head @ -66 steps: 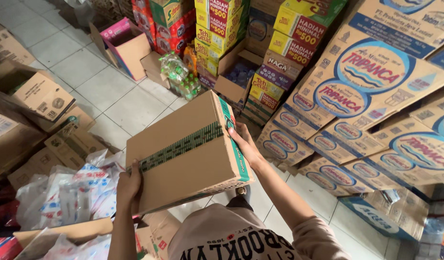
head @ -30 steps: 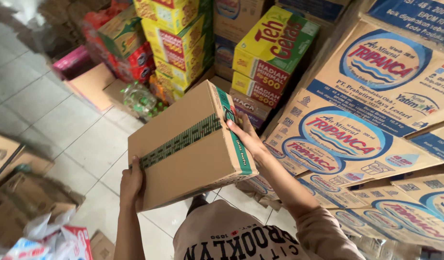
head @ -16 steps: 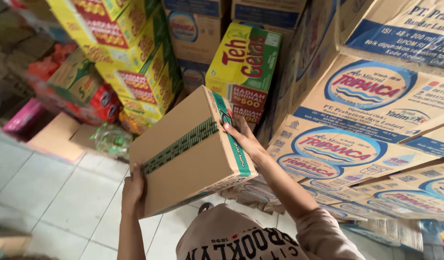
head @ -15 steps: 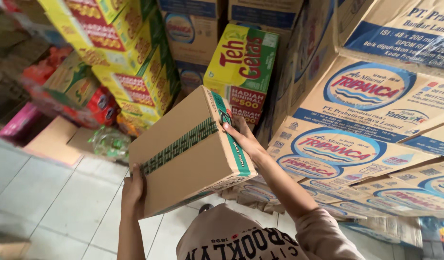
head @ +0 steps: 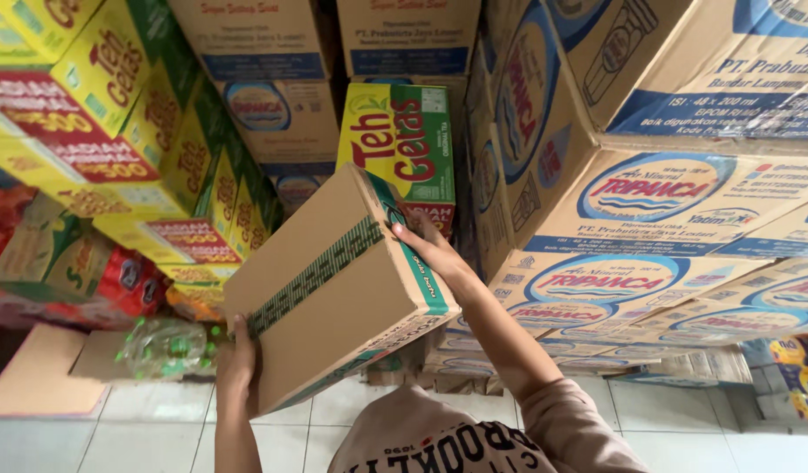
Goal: The person repeatedly picks up cardboard boxes from a pile on the floor and stacks them onto a higher pile against a wall. The person handles boxes labeled Rio and Vitamin Orange, lifting them one at a time and placing them in a stack.
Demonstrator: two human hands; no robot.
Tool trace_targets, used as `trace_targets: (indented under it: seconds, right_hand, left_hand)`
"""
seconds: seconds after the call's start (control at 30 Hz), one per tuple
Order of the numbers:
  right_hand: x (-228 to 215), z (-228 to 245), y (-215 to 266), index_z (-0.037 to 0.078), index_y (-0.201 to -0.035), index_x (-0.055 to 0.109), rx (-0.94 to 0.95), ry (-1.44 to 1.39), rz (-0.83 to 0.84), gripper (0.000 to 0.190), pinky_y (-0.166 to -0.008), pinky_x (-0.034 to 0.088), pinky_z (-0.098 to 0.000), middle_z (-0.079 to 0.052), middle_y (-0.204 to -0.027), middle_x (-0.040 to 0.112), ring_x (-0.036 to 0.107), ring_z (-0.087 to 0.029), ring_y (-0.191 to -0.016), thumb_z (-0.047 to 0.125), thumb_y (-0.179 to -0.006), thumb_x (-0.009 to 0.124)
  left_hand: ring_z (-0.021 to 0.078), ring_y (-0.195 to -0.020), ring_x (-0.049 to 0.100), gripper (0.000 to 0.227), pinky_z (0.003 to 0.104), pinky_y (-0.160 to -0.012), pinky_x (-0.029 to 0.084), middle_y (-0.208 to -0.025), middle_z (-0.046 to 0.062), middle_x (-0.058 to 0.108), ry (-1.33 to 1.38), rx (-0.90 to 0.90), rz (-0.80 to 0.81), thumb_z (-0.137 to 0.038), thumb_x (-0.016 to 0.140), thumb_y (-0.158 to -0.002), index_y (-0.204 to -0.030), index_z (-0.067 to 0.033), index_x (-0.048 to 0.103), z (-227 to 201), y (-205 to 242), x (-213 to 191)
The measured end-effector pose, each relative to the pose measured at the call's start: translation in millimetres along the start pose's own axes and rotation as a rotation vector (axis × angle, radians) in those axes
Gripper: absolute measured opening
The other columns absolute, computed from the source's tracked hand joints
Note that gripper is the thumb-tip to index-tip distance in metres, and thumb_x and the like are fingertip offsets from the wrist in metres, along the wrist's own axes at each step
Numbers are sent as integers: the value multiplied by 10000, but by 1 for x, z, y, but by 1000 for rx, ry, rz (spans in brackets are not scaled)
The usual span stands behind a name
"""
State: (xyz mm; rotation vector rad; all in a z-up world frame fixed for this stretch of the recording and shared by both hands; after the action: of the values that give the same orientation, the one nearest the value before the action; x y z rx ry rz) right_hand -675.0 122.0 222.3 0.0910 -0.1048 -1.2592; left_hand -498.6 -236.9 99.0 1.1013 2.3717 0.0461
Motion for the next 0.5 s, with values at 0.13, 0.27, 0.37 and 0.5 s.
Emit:
trace_targets:
  seconds: [0.13,0.27,0.37,0.5]
  right_hand:
    - [-4,9,-29,58,-1472,454,-22,-17,40,854,-1009,477,-337,-183,-1365,581,587,-233,-1238,570,-838,709]
    - [-8,20,-51,-21,-1445,478,-28,-94,68,830,-940,498,-316,-213,-1283,580,602,-222,-1151,542,-887,727]
    - [-12,26,-56,28,-1437,471,40,-144,23,801,-904,528,-315,-191,-1266,610,646,-223,-1099,480,-840,755]
    - [-18,24,-60,62,-1416,510,65,-343,-1,785,-916,561,-316,-163,-1305,645,681,-217,-1127,382,-769,818]
  left_hand:
    - [433,-1346,571,1048,477,-1101,439,-1406,325,601,-67,-153,94,-797,319,-950,-1445,101,538,1,-23,15]
    - [403,-1392,484,968,465,-1111,399,-1493,243,517,-73,-52,109,-773,248,-949,-1508,-9,454,-13,-32,28]
    - [396,-1416,461,929,462,-1124,383,-1530,210,498,-66,44,114,-748,192,-965,-1516,-45,451,-21,-27,32]
    - [427,-1423,441,906,476,-1141,358,-1524,240,499,-81,74,122,-716,165,-996,-1506,-33,474,-20,-6,24]
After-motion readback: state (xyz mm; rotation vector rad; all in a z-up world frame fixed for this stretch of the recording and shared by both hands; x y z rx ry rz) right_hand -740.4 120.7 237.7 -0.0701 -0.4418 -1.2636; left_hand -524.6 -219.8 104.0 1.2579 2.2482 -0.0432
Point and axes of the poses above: each hand's wrist, its own y-axis away from the middle knuckle, its own x-axis out of the palm, z = x × y, the point moved 5 cm from there along -y, towards the middle knuckle
